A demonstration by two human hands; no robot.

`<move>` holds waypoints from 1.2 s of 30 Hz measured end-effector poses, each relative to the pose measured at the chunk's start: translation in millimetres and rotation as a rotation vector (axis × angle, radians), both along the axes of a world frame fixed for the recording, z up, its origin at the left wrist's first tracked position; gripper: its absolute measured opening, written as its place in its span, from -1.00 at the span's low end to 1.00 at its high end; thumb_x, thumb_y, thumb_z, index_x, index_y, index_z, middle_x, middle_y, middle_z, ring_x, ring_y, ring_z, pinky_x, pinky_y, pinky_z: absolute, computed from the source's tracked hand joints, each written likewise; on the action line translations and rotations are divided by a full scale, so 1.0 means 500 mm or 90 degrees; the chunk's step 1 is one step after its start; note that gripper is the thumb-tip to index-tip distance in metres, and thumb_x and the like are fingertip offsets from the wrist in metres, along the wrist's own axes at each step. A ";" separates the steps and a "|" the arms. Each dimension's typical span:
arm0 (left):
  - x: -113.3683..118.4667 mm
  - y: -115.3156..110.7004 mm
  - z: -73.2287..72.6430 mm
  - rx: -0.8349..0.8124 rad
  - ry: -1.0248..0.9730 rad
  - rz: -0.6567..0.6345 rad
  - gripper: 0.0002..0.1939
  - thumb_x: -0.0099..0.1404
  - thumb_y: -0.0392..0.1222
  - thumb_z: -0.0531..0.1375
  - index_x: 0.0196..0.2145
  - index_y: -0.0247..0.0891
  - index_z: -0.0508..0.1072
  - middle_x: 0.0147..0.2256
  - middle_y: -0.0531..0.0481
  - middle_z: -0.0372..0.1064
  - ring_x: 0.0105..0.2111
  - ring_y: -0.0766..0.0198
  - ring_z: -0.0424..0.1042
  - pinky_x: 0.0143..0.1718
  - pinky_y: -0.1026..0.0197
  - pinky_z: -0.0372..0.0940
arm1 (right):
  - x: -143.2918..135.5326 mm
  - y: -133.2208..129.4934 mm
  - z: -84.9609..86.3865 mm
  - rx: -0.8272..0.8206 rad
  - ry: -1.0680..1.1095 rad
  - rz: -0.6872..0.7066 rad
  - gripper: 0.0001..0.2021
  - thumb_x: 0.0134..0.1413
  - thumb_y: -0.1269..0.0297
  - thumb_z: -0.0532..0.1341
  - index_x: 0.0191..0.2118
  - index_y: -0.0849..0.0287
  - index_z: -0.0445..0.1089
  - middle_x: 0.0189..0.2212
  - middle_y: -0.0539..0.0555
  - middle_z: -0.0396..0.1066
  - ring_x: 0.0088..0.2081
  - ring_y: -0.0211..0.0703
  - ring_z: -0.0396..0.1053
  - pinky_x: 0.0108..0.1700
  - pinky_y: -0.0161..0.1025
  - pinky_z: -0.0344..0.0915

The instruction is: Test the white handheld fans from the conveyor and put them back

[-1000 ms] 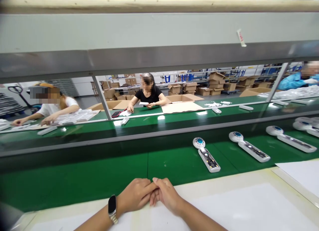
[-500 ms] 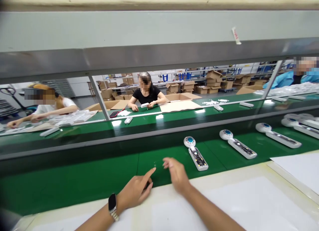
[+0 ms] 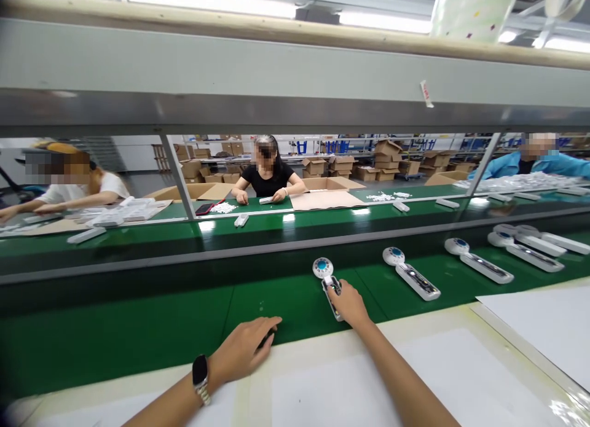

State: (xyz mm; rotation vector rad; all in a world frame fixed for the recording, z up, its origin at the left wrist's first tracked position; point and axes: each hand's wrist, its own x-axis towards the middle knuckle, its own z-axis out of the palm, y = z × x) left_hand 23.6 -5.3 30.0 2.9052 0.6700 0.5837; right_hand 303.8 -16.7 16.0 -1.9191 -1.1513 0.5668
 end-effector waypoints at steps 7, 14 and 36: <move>0.008 0.009 0.006 -0.016 -0.153 0.153 -0.38 0.25 -0.33 -0.02 0.20 -0.18 -0.20 0.23 -0.18 -0.39 0.17 0.02 -0.09 0.04 -0.04 0.17 | -0.132 -0.043 0.025 -0.073 0.277 0.274 -0.65 -0.08 0.03 0.11 -0.26 0.22 0.22 -0.46 0.10 0.36 -0.40 -0.04 0.40 -0.41 -0.17 0.30; -0.011 0.029 -0.004 -0.111 -0.230 0.179 -0.40 0.19 -0.50 -0.05 0.13 -0.02 0.05 0.24 -0.05 -0.47 0.10 0.07 0.08 -0.01 0.06 0.23 | -0.283 -0.087 0.018 -0.043 0.717 0.456 -0.55 -0.18 0.18 0.29 -0.15 0.16 0.16 -0.19 0.14 0.34 -0.44 -0.17 0.43 -0.39 -0.15 0.36; -0.013 0.014 0.013 -0.131 -0.156 0.157 -0.43 0.25 -0.33 -0.05 0.18 -0.03 -0.09 0.24 0.07 -0.64 0.13 0.04 -0.01 -0.03 0.06 0.21 | -0.271 -0.096 0.043 -0.028 0.820 0.487 -0.60 -0.22 0.30 0.32 -0.15 0.24 0.35 -0.18 0.18 0.39 -0.14 -0.01 0.36 -0.12 -0.13 0.23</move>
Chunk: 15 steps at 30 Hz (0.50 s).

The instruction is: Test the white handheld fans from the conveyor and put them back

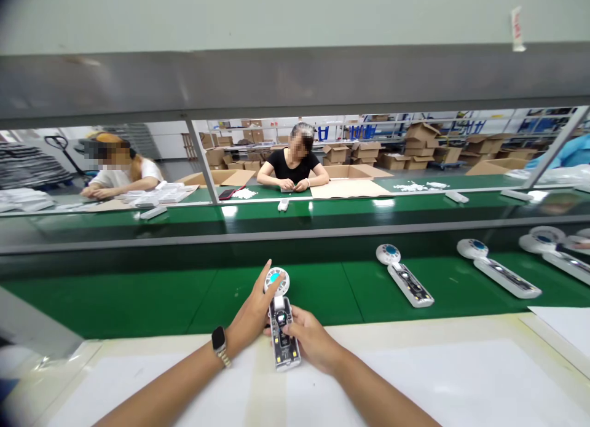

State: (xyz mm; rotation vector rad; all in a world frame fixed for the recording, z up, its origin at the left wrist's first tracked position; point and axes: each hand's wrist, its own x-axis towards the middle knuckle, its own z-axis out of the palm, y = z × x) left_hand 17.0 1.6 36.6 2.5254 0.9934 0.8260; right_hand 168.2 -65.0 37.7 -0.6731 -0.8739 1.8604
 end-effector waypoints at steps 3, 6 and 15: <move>-0.002 0.004 -0.006 0.033 0.008 -0.007 -0.32 0.19 -0.42 -0.01 0.19 -0.02 -0.15 0.23 0.08 -0.68 0.17 0.02 -0.11 0.00 0.05 0.19 | 0.003 0.001 -0.002 0.013 -0.017 0.009 -0.59 -0.20 0.29 0.32 -0.14 0.24 0.33 -0.16 0.19 0.38 -0.14 -0.02 0.36 -0.09 -0.12 0.20; -0.002 0.004 -0.008 0.040 0.021 -0.003 -0.26 0.16 -0.46 0.02 0.20 -0.02 -0.18 0.23 0.05 -0.68 0.17 0.04 -0.11 0.00 0.06 0.19 | 0.006 0.002 -0.004 0.028 -0.022 0.013 -0.58 -0.18 0.26 0.31 -0.13 0.25 0.32 -0.16 0.20 0.37 -0.14 -0.02 0.36 -0.09 -0.12 0.19; -0.002 0.002 -0.010 0.044 0.018 -0.008 -0.26 0.14 -0.46 0.01 0.19 -0.01 -0.17 0.23 0.04 -0.69 0.15 -0.02 -0.05 -0.03 0.02 0.21 | 0.005 0.001 -0.007 0.033 -0.030 0.000 -0.61 -0.13 0.23 0.29 -0.12 0.21 0.30 -0.19 0.18 0.37 -0.16 -0.04 0.35 -0.11 -0.11 0.20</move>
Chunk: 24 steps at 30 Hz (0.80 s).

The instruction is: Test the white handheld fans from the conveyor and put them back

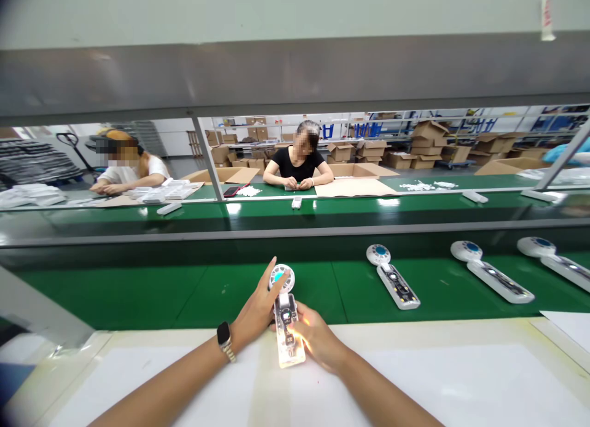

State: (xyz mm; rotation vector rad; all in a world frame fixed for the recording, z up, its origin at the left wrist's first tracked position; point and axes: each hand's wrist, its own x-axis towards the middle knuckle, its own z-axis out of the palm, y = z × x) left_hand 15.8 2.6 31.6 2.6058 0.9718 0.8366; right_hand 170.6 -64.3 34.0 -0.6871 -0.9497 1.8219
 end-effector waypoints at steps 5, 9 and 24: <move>0.000 0.000 0.002 -0.027 -0.017 0.002 -0.32 0.19 -0.43 0.00 0.19 -0.02 -0.13 0.23 0.05 -0.66 0.17 0.02 -0.09 0.01 0.01 0.17 | -0.001 -0.001 -0.011 -0.003 0.004 -0.009 -0.60 -0.13 0.26 0.29 -0.10 0.19 0.29 -0.19 0.18 0.38 -0.15 -0.03 0.35 -0.13 -0.11 0.22; 0.004 -0.007 0.013 -0.078 -0.054 0.018 -0.48 0.27 -0.28 -0.01 0.16 -0.07 -0.02 0.24 0.01 -0.49 0.15 0.07 -0.03 0.04 0.06 0.14 | -0.002 0.000 -0.022 -0.029 0.011 -0.020 -0.57 -0.14 0.34 0.29 -0.06 0.17 0.28 -0.14 0.17 0.37 -0.16 -0.04 0.37 -0.13 -0.12 0.24; 0.003 -0.005 0.012 -0.055 -0.022 0.021 -0.40 0.24 -0.36 -0.02 0.18 -0.03 -0.10 0.24 0.01 -0.52 0.15 0.09 -0.06 0.02 0.07 0.16 | 0.001 -0.005 0.000 -0.009 0.017 -0.002 -0.54 -0.22 0.38 0.31 -0.08 0.21 0.30 -0.15 0.18 0.37 -0.10 0.00 0.34 -0.08 -0.11 0.23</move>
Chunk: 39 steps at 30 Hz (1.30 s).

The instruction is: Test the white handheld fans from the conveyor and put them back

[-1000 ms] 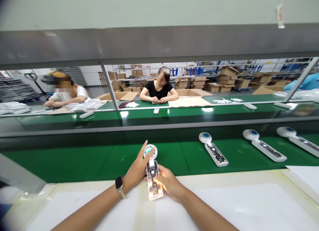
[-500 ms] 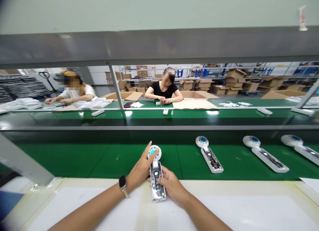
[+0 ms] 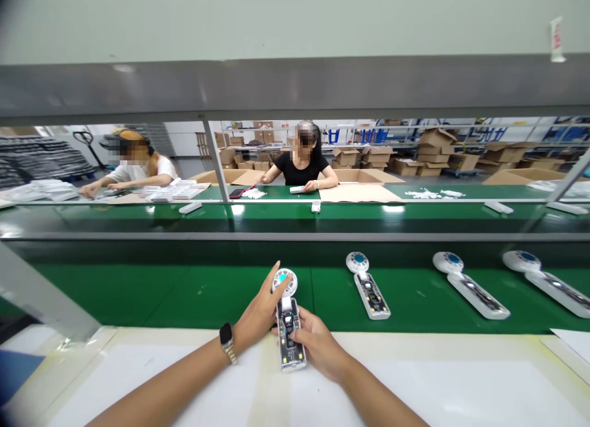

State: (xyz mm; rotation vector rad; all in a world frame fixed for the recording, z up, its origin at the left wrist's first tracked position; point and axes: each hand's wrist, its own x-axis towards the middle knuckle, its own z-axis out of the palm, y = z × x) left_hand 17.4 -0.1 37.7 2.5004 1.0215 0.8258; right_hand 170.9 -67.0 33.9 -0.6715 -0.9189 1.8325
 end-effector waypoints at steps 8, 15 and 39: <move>-0.003 0.005 -0.009 0.045 -0.001 -0.019 -0.33 0.20 -0.44 -0.03 0.19 0.01 -0.15 0.24 0.00 -0.58 0.15 0.01 -0.04 -0.01 0.02 0.19 | -0.001 0.004 -0.006 0.011 0.005 0.008 -0.48 -0.24 0.33 0.34 -0.05 0.19 0.28 -0.07 0.18 0.31 -0.05 0.03 0.30 -0.07 -0.09 0.23; -0.004 0.004 -0.009 0.028 0.002 -0.008 -0.26 0.15 -0.49 -0.03 0.19 0.03 -0.17 0.24 0.01 -0.63 0.10 0.02 0.06 -0.08 0.05 0.26 | -0.002 0.008 -0.013 0.019 0.007 0.001 -0.45 -0.25 0.33 0.35 -0.03 0.18 0.26 -0.08 0.19 0.32 -0.07 0.02 0.32 -0.09 -0.11 0.23; -0.003 0.007 -0.014 0.060 0.025 -0.013 -0.19 0.10 -0.56 -0.03 0.20 -0.01 -0.22 0.23 -0.04 -0.67 0.15 -0.01 -0.05 -0.02 0.01 0.22 | 0.001 0.010 -0.026 0.004 0.023 0.006 -0.53 -0.21 0.43 0.30 -0.06 0.14 0.28 -0.11 0.13 0.34 -0.08 -0.02 0.32 -0.07 -0.11 0.22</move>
